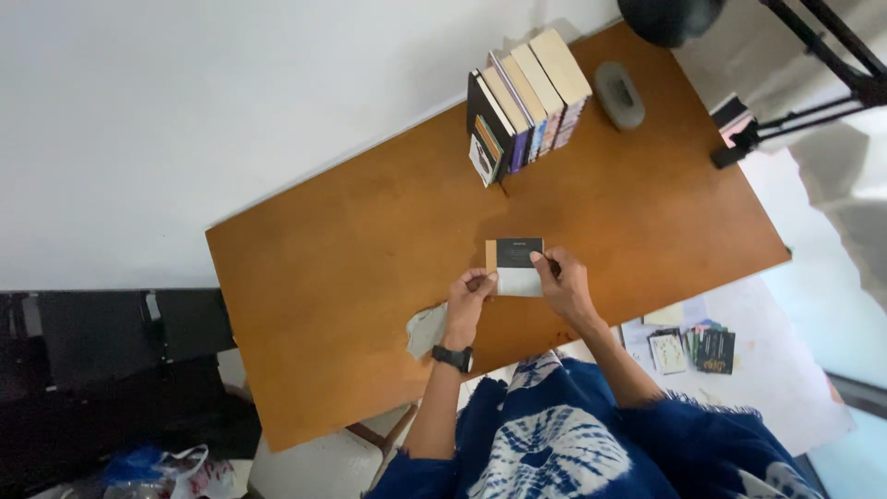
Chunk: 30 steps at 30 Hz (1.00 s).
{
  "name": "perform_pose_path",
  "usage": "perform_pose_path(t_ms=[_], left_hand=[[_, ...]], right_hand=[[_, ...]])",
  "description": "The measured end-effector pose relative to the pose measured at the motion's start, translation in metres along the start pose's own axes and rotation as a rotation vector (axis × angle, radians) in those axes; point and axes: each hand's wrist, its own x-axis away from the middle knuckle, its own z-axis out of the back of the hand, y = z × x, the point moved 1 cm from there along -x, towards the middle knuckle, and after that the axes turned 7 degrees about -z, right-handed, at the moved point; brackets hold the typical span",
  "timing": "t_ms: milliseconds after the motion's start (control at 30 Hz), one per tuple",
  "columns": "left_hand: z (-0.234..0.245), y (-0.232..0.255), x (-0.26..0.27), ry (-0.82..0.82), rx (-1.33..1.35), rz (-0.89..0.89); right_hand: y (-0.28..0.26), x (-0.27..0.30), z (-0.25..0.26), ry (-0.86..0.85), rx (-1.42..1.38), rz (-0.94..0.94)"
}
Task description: Removing and sorting various bookmarks, cards, and papers from within a stack of books.
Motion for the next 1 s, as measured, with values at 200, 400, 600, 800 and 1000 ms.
perform_pose_path(t_ms=[200, 400, 600, 800, 1000], left_hand=[[0.004, 0.009, 0.093, -0.028, 0.051, -0.071], [0.002, -0.021, 0.167, -0.108, 0.022, -0.052], [-0.034, -0.063, 0.238, -0.23, -0.049, 0.081], [-0.094, -0.104, 0.287, -0.323, -0.167, 0.178], [-0.144, -0.197, 0.296, -0.381, -0.262, 0.243]], right_hand=[[0.041, 0.097, 0.001, 0.069, -0.096, -0.004], [0.089, 0.206, 0.016, 0.042, -0.328, -0.192], [0.145, 0.281, 0.074, 0.111, -0.418, -0.4], [0.193, 0.318, 0.143, 0.188, -0.631, -0.541], [0.274, 0.319, 0.228, 0.241, -0.655, -0.595]])
